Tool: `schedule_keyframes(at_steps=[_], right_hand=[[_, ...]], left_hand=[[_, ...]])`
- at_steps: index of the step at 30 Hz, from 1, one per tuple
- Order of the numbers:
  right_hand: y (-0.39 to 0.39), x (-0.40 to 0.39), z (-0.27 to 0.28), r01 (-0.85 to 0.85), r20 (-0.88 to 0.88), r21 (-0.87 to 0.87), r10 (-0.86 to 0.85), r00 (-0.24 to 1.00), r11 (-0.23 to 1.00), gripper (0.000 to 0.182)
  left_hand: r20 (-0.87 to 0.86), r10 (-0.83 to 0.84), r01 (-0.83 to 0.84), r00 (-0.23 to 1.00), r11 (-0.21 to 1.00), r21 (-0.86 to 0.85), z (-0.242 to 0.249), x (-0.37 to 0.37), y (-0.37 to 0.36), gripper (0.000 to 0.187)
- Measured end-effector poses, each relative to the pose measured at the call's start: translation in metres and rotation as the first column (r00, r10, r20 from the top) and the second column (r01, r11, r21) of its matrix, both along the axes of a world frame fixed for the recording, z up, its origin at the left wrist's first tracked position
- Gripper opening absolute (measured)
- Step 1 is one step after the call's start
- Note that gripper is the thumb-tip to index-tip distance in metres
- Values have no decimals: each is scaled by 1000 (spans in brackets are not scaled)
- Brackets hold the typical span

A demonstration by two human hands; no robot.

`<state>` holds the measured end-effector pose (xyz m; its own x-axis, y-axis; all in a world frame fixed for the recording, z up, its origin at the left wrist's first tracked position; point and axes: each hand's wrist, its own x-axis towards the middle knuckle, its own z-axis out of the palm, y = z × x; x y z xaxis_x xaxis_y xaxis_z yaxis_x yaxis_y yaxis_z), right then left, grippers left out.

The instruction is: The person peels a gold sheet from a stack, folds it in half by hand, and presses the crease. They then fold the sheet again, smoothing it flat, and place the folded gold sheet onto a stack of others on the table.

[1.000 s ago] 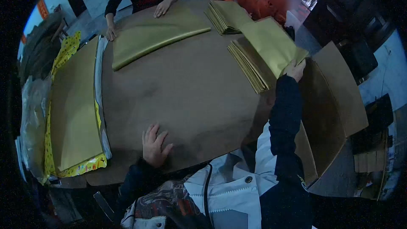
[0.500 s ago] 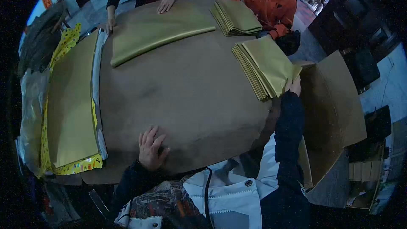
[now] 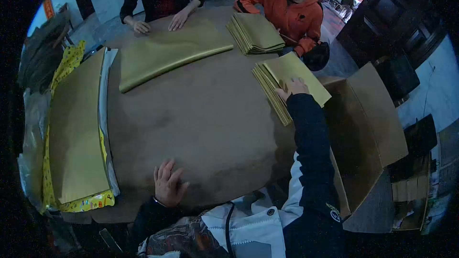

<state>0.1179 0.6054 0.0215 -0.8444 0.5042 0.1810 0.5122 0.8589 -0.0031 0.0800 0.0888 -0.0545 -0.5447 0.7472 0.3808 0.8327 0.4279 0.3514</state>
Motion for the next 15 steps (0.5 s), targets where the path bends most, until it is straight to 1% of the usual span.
schedule_keyframes(at_steps=[2, 3, 4, 6, 7, 9, 11, 13, 15], right_hand=[[-4, -20, -12, 15, 65, -16, -14, 998, 1000, 48], [-10, -28, -13, 51, 35, -8, -51, 998, 999, 48], [-12, -36, -12, 43, 32, -8, -43, 999, 999, 48], [-14, -50, -7, 138, 58, -1, -138, 989, 990, 49], [-25, -46, 16, 133, 60, -54, -129, 990, 990, 49], [27, -34, -7, 131, -96, 63, -124, 988, 989, 53], [86, -4, -18, 190, -242, 131, -155, 958, 973, 54], [138, 32, -38, 427, -183, 82, -407, 895, 901, 56], [167, 64, -57, 540, -31, -124, -547, 837, 833, 56]], left_hand=[[14, 3, -3, 1000, 1000, 9, 2, 1, -1, 51], [41, 6, -6, 999, 1000, -5, 0, 2, -2, 51], [68, 11, -9, 998, 1000, -18, -2, 3, -3, 52], [82, 20, -18, 996, 1000, -25, -3, 2, -4, 51], [103, 22, -18, 994, 999, -35, -3, 1, -4, 51], [104, 32, -26, 994, 998, -55, -5, 2, -6, 50], [113, 49, -41, 992, 996, -73, -5, 1, -6, 49], [155, 60, -52, 986, 997, -56, -3, 2, -4, 48], [154, 60, -55, 986, 998, -32, 0, 1, -3, 48]])
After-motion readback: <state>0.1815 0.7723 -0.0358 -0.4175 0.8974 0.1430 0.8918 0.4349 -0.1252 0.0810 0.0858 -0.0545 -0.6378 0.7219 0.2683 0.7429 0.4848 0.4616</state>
